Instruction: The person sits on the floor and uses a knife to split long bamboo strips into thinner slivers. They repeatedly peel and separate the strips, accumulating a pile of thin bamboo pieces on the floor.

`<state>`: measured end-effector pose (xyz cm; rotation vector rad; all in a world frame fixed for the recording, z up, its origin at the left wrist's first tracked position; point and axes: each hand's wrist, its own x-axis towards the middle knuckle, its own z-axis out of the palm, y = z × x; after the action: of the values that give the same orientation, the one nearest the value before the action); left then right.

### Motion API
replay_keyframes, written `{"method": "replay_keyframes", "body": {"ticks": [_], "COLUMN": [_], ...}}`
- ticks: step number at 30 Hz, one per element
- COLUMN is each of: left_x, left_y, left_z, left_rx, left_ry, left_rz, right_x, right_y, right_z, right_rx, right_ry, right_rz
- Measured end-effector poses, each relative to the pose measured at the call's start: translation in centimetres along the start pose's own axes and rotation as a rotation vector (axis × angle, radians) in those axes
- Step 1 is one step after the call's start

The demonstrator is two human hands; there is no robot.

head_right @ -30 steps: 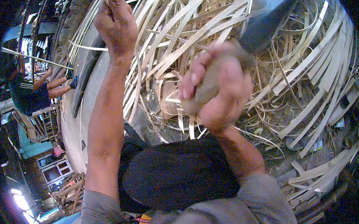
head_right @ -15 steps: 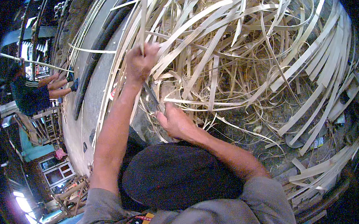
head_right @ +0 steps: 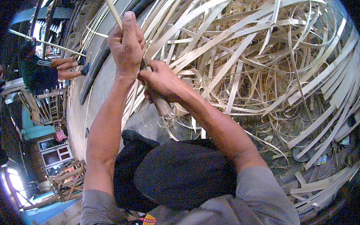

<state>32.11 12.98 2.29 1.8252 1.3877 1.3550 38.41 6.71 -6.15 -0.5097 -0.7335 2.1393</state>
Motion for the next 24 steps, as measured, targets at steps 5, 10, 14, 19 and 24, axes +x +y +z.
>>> {"method": "replay_keyframes", "body": {"ticks": [5, 10, 14, 19, 24], "left_x": [2.5, 3.7, 3.4, 5.7, 5.4], "left_y": [2.9, 4.3, 5.0, 9.6, 11.5], "left_z": [-5.2, -6.5, -2.1, -1.4, -1.5], "left_rx": [0.193, 0.199, 0.36, 0.535, 0.72], "left_ry": [0.233, 0.223, 0.096, -0.084, -0.184], "left_rz": [-0.081, -0.003, 0.108, 0.062, 0.074], "right_x": [-1.4, -1.7, 2.3, 4.1, 0.2], "right_y": [1.8, 2.4, 3.6, 0.2, -9.4], "right_z": [-2.7, -2.5, 3.5, 8.7, 4.8], "right_rx": [-0.004, 0.2, -0.021, -0.129, -0.173], "right_ry": [0.13, 0.022, -0.139, -0.255, -0.247], "right_rz": [0.114, 0.103, 0.085, -0.001, -0.076]}}
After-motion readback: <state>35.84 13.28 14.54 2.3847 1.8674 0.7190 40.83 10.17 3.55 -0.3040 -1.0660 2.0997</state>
